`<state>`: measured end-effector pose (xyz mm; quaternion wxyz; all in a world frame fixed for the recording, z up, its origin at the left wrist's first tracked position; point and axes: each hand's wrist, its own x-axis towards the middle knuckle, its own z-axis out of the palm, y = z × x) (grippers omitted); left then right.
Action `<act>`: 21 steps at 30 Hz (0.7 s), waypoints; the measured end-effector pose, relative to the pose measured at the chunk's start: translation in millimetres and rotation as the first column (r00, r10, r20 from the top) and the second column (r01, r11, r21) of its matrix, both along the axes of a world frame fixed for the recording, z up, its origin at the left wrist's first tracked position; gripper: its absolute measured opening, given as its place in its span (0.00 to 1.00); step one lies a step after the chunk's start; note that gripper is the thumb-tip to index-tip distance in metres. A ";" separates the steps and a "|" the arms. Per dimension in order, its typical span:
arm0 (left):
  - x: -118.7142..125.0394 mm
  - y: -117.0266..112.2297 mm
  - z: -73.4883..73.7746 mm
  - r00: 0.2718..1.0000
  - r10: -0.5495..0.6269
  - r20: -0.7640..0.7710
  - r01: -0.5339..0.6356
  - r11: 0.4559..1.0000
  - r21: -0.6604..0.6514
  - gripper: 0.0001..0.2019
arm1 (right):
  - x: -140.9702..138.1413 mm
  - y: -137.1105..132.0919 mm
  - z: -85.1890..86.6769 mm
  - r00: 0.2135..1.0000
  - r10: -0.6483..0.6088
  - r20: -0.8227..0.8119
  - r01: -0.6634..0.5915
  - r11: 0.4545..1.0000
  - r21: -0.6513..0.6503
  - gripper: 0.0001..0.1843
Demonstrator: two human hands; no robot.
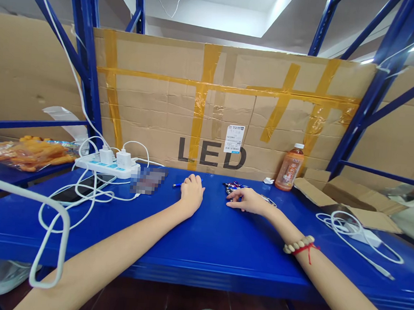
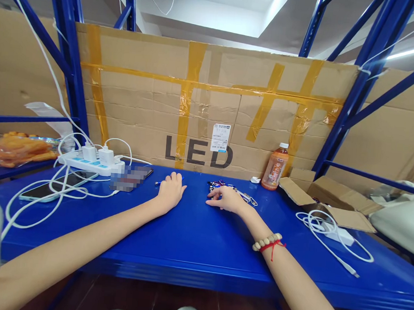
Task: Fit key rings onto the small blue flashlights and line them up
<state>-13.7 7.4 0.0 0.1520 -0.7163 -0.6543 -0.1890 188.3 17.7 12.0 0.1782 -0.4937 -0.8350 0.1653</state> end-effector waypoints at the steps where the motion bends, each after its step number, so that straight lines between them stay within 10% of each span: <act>1: -1.3 0.4 0.2 0.999 0.049 -0.013 -0.049 0.999 -0.020 0.16 | -0.1 -0.4 0.5 1.000 0.002 0.010 -0.002 1.000 0.011 0.21; 6: -8.9 8.7 -2.2 0.991 0.130 -0.015 -0.130 0.990 -0.053 0.12 | 0.5 -0.3 0.9 1.000 0.005 0.019 -0.006 0.999 0.039 0.18; 21: -17.1 20.1 -7.5 0.984 -0.123 0.131 0.133 0.989 -0.069 0.11 | -3.4 -4.1 4.4 0.995 -0.065 0.073 0.058 0.994 0.095 0.12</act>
